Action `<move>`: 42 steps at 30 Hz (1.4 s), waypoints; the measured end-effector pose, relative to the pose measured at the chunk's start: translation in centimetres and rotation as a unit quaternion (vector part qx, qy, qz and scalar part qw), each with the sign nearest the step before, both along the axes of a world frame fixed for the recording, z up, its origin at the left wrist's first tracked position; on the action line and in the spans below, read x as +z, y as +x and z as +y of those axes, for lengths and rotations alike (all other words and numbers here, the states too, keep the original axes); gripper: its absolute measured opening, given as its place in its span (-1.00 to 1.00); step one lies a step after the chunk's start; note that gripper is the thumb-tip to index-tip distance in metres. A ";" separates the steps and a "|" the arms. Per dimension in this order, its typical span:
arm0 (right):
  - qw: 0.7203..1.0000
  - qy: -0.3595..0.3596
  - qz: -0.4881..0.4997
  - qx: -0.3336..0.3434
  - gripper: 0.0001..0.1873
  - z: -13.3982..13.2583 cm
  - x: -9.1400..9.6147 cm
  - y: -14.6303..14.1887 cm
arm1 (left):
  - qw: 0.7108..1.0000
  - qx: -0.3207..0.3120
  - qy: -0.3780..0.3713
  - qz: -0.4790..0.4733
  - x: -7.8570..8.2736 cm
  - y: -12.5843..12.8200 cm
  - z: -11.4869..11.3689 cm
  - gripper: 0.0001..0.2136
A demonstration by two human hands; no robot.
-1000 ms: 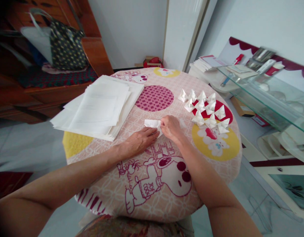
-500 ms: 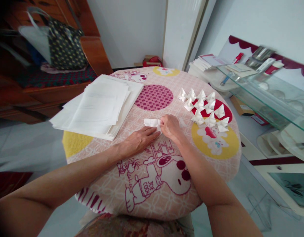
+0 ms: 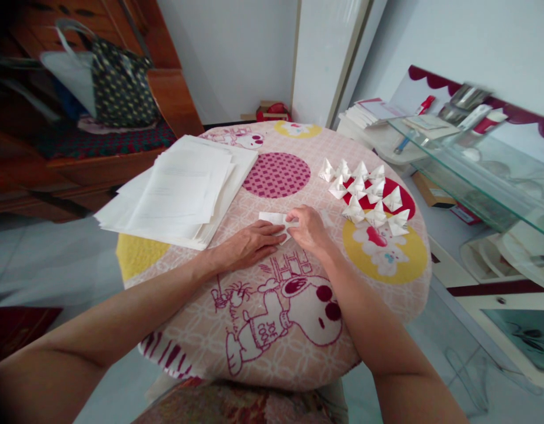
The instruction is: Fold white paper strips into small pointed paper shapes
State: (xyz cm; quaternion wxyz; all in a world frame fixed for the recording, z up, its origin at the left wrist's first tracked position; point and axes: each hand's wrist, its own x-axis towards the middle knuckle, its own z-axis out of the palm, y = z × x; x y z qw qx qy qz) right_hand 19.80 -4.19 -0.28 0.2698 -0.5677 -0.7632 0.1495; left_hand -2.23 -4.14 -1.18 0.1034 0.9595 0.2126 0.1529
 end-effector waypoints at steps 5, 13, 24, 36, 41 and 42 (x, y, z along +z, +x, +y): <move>0.999 0.016 0.008 0.037 -0.71 -1.3 -0.5 0.2 | 1.000 -0.001 -0.008 -0.004 0.2 0.1 -0.1 -0.70; 1.000 0.004 0.020 0.005 -0.72 -1.3 -0.5 -0.2 | 1.000 -0.001 -0.026 -0.015 0.1 -0.1 -0.1 -0.68; 1.000 0.002 0.012 0.016 -0.74 -1.8 -0.6 -0.4 | 1.000 0.000 -0.027 -0.015 0.0 0.0 -0.1 -0.67; 0.999 0.031 0.036 0.005 -0.83 -1.4 -1.4 0.1 | 1.000 -0.001 -0.014 -0.026 -0.5 -0.1 -0.1 -0.69; 0.997 0.049 0.044 -0.039 -0.84 -0.5 -2.1 1.0 | 1.000 0.000 -0.009 -0.030 -0.9 -0.2 0.0 -0.68; 0.997 0.046 0.041 -0.049 -0.84 -0.4 -2.0 1.3 | 1.000 0.001 -0.008 -0.027 -0.9 -0.2 0.0 -0.68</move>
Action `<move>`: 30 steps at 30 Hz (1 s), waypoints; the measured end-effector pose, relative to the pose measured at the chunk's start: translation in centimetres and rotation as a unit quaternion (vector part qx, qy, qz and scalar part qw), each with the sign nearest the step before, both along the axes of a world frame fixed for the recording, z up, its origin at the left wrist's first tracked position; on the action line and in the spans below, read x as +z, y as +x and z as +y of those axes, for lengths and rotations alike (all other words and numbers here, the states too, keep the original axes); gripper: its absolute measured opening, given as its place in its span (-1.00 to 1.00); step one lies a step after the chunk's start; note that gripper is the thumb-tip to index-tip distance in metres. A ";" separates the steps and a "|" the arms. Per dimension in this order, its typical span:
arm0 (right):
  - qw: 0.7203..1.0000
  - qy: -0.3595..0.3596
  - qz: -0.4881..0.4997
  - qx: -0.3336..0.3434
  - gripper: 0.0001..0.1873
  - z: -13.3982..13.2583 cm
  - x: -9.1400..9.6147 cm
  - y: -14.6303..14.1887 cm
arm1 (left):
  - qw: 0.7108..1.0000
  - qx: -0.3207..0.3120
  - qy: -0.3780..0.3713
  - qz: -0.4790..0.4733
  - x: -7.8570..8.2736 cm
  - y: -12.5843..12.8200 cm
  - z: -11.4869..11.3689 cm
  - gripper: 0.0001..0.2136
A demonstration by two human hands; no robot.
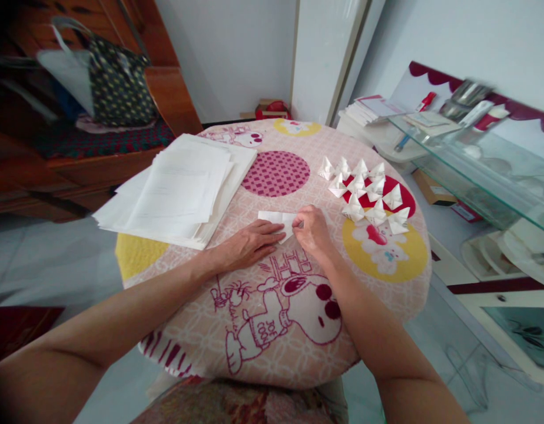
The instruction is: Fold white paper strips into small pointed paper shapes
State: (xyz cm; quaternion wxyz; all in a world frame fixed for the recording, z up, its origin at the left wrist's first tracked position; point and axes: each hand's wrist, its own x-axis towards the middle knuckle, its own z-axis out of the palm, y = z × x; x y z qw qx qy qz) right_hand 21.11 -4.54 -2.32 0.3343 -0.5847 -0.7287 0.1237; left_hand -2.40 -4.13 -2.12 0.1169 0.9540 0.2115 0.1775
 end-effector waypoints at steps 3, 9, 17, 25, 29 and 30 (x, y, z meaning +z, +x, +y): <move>0.999 0.001 -0.016 -0.044 -0.85 0.5 0.1 1.0 | 1.000 0.000 0.008 0.004 -0.1 0.0 0.0 -0.68; 0.997 0.042 -0.059 -0.015 -0.75 1.0 -0.1 1.4 | 0.999 0.007 0.041 0.005 -0.4 0.2 -0.1 -0.69; 0.993 0.043 -0.097 0.054 -0.69 1.0 -0.8 -0.7 | 0.999 0.008 0.050 0.009 0.1 0.6 -0.2 -0.72; 0.992 0.045 -0.093 0.069 -0.72 1.3 -1.0 -0.9 | 0.999 0.008 0.042 0.013 0.5 0.7 -0.3 -0.72; 0.990 0.029 -0.114 0.083 -0.65 1.4 -1.0 -1.5 | 0.999 0.006 0.037 0.006 0.5 0.7 -0.3 -0.73; 0.989 0.024 -0.116 0.084 -0.65 1.4 -0.9 -1.6 | 0.999 0.006 0.037 0.005 0.5 0.7 -0.3 -0.73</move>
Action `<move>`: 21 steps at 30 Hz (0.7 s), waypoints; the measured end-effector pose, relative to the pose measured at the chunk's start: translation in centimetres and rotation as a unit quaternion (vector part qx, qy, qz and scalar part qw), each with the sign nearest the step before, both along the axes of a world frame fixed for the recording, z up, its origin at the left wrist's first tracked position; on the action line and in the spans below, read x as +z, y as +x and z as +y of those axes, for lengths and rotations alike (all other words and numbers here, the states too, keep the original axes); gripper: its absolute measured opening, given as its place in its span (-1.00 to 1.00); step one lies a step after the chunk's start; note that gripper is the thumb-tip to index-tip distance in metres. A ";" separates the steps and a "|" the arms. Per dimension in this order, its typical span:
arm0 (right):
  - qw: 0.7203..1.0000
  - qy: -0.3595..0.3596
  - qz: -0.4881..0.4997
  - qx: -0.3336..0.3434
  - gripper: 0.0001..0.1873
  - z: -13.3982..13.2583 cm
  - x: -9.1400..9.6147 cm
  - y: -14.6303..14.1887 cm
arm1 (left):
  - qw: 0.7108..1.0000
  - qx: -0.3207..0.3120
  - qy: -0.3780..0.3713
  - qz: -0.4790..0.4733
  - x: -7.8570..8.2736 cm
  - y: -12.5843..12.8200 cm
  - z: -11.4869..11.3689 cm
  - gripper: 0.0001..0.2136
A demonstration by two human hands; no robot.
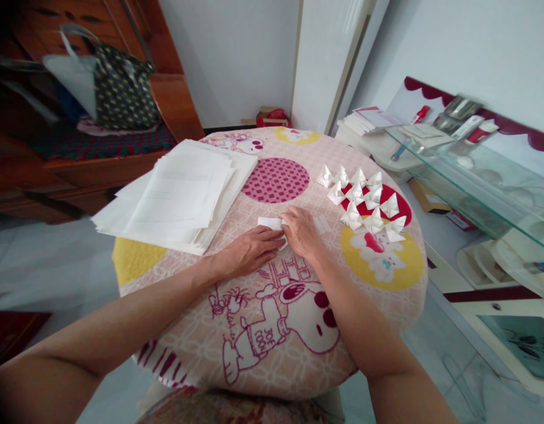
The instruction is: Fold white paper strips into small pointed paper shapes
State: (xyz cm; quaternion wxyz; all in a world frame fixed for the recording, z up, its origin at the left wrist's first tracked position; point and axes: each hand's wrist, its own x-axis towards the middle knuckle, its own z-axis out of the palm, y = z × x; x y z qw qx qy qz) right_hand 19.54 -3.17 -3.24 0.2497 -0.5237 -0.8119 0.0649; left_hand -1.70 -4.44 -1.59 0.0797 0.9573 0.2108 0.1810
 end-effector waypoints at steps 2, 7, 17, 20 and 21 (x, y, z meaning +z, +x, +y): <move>1.000 -0.007 0.000 0.002 -0.64 0.1 0.1 -0.1 | 1.000 -0.002 0.000 0.000 0.0 0.0 0.0 -0.74; 1.000 -0.006 0.007 0.015 -0.65 0.2 0.1 0.0 | 1.000 -0.001 -0.003 0.002 -0.1 0.0 0.0 -0.74; 1.000 0.025 0.006 0.016 -0.65 -0.4 0.7 -0.3 | 1.000 -0.005 -0.015 -0.016 -0.1 0.0 -0.1 -0.73; 0.999 0.030 0.004 0.022 -0.65 -0.4 0.9 -0.3 | 0.999 -0.004 -0.021 -0.024 -0.1 0.0 -0.1 -0.72; 0.999 0.031 0.006 0.024 -0.65 -0.4 0.9 -0.3 | 0.999 -0.003 -0.022 -0.025 -0.1 0.0 -0.1 -0.72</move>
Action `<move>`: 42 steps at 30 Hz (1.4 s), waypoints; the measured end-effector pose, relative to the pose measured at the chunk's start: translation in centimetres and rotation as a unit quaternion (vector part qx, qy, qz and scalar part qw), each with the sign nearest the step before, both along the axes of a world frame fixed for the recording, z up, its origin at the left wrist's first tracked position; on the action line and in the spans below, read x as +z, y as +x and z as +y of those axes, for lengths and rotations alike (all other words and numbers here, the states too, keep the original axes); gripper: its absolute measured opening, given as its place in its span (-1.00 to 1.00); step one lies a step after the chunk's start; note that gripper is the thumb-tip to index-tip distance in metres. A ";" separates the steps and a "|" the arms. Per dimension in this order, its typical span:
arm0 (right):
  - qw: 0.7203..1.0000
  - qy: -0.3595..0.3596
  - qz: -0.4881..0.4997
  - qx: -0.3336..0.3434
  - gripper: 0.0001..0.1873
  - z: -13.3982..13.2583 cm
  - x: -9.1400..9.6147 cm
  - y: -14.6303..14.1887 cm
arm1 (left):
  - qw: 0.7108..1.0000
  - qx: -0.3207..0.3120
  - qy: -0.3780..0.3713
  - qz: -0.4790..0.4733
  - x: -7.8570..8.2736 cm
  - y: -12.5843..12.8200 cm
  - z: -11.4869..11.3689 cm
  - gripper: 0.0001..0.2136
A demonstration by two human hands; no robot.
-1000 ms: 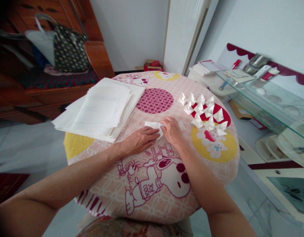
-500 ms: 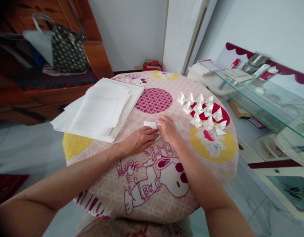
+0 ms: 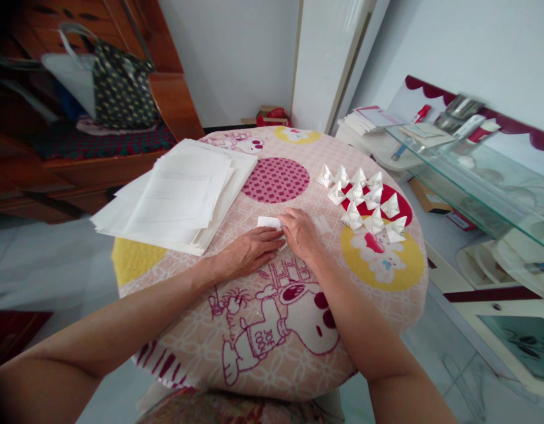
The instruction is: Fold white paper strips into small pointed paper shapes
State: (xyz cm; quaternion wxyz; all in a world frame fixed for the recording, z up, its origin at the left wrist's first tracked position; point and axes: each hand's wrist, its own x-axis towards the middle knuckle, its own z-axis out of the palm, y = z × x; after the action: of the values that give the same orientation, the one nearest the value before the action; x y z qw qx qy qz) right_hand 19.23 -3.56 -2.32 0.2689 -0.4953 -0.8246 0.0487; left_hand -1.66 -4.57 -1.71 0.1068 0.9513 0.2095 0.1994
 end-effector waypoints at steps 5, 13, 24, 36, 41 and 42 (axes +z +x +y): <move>1.000 0.003 0.013 0.010 -0.71 -0.2 0.6 -0.3 | 1.000 0.009 0.006 0.004 0.0 0.0 -0.1 -0.73; 1.000 0.008 -0.016 -0.010 -0.76 -0.5 1.3 -0.3 | 1.000 0.011 0.005 0.013 -0.2 0.1 -0.2 -0.70; 0.997 0.007 -0.082 -0.012 -0.69 -1.3 2.5 0.5 | 1.000 0.016 -0.007 0.004 -0.4 -0.2 -0.2 -0.71; 0.991 -0.037 -0.131 0.002 -0.69 -1.9 2.3 0.6 | 1.000 0.019 0.004 0.010 0.0 -0.1 -0.3 -0.74; 0.990 -0.042 -0.134 -0.002 -0.69 -2.1 2.0 0.2 | 1.000 0.022 -0.009 0.005 0.3 -0.2 -0.3 -0.77; 0.990 -0.043 -0.131 -0.005 -0.69 -2.1 1.9 0.2 | 0.999 0.031 -0.013 0.002 0.3 -0.2 -0.3 -0.78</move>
State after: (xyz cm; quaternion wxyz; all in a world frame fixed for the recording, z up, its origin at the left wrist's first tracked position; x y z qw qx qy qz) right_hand 19.39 -5.64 -0.38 0.1375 -0.5124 -0.8475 0.0175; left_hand -1.88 -4.89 -1.37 0.1125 0.9432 0.2417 0.1984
